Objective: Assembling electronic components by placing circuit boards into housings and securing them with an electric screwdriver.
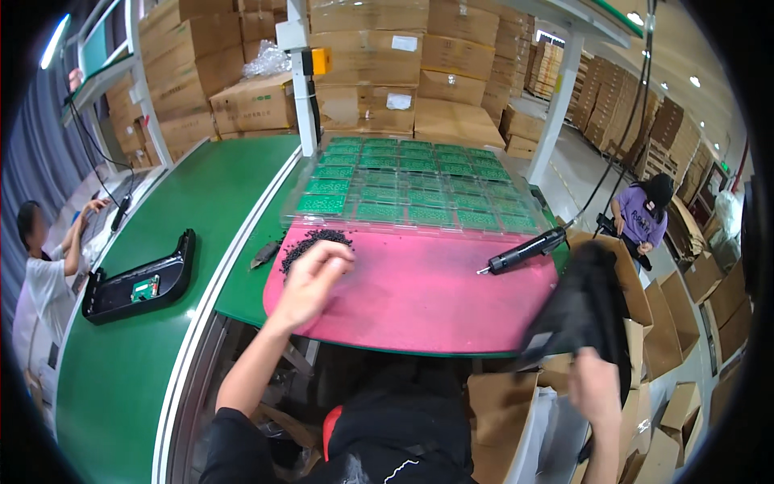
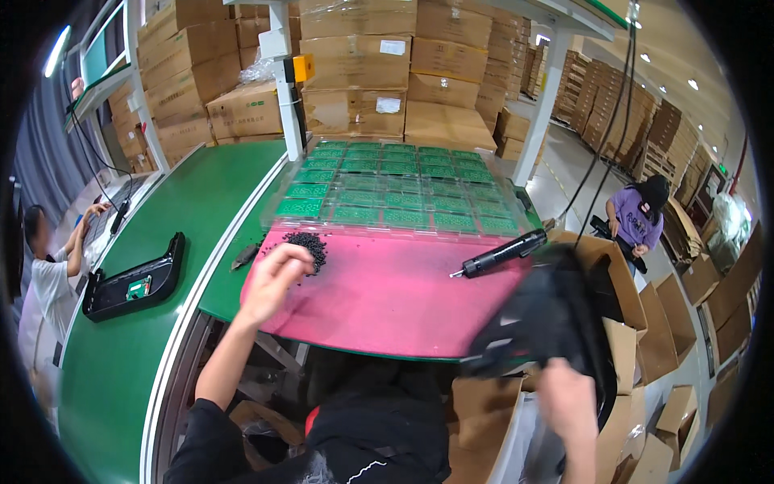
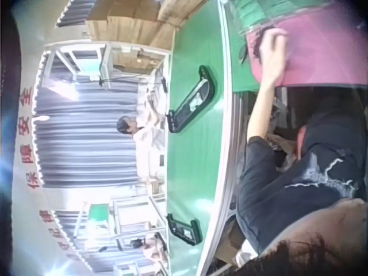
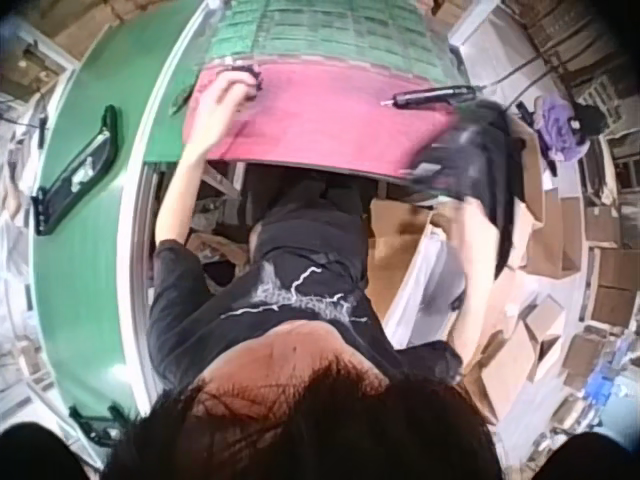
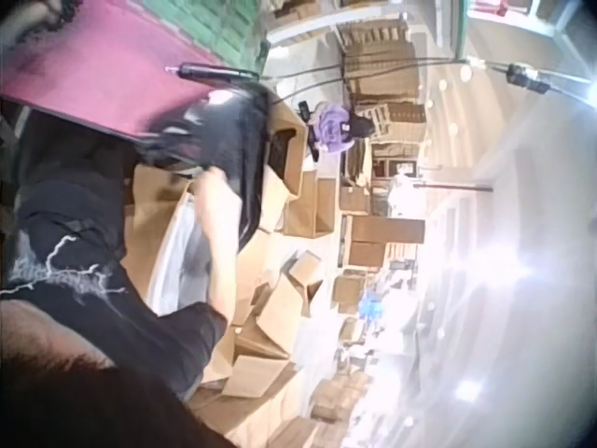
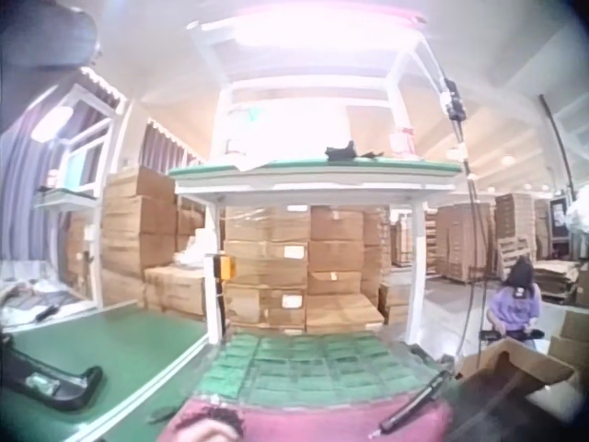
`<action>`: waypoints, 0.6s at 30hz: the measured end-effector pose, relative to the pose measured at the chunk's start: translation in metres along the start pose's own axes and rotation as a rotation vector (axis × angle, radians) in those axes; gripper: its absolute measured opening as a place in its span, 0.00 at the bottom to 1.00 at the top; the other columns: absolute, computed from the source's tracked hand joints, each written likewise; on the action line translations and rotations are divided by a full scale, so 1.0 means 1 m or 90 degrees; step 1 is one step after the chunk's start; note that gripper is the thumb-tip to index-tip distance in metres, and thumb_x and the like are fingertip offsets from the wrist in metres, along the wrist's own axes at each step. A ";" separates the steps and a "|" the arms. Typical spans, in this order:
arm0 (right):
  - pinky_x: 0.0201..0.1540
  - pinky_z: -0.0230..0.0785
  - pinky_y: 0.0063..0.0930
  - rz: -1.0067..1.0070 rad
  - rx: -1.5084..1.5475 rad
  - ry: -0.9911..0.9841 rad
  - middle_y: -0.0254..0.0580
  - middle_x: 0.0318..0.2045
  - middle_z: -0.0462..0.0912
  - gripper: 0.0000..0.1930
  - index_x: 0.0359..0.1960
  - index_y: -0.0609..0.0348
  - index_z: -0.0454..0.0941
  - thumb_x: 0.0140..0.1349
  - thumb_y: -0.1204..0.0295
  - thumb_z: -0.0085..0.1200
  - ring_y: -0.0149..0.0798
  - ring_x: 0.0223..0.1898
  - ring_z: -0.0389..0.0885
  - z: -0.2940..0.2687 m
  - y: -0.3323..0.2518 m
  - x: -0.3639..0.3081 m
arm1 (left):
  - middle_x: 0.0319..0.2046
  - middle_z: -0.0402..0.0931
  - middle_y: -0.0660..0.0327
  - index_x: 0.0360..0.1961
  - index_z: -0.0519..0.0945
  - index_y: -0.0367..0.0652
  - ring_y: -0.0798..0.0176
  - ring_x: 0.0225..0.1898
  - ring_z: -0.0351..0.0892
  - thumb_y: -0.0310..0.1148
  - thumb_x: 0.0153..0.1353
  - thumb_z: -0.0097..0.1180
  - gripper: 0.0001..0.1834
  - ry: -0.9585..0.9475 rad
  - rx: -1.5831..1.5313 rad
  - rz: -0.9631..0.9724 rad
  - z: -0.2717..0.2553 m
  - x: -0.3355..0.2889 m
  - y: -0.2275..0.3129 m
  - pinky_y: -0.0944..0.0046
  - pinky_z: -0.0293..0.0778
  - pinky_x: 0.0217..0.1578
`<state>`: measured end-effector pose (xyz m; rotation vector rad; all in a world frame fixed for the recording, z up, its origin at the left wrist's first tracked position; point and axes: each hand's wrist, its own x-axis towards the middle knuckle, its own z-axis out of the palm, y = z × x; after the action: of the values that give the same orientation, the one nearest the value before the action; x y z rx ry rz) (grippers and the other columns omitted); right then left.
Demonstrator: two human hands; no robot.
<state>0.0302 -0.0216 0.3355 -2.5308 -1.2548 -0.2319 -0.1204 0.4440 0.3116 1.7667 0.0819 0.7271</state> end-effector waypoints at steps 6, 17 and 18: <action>0.21 0.74 0.33 -0.424 -0.169 -0.216 0.35 0.26 0.73 0.09 0.33 0.51 0.69 0.51 0.72 0.55 0.39 0.26 0.82 0.056 -0.102 0.102 | 0.55 0.67 0.54 0.57 0.71 0.45 0.53 0.57 0.66 0.24 0.52 0.55 0.28 -0.185 0.095 0.093 0.030 0.004 -0.020 0.56 0.64 0.58; 0.47 0.69 0.42 -0.427 0.082 0.029 0.48 0.43 0.78 0.18 0.50 0.59 0.70 0.60 0.67 0.57 0.51 0.46 0.76 0.116 -0.196 0.303 | 0.34 0.72 0.61 0.24 0.80 0.40 0.62 0.37 0.69 0.13 0.37 0.49 0.14 0.206 0.126 0.095 0.021 -0.008 -0.067 0.68 0.67 0.27; 0.51 0.67 0.42 -0.415 0.055 0.018 0.49 0.45 0.77 0.20 0.53 0.60 0.69 0.61 0.67 0.55 0.51 0.49 0.74 0.130 -0.206 0.325 | 0.34 0.73 0.61 0.24 0.80 0.40 0.61 0.39 0.69 0.13 0.37 0.50 0.13 0.206 0.133 0.084 0.022 -0.009 -0.064 0.67 0.68 0.28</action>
<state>0.0635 0.3830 0.3447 -1.9609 -1.9908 -0.3391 -0.0966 0.4431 0.2472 1.8489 0.2701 1.1313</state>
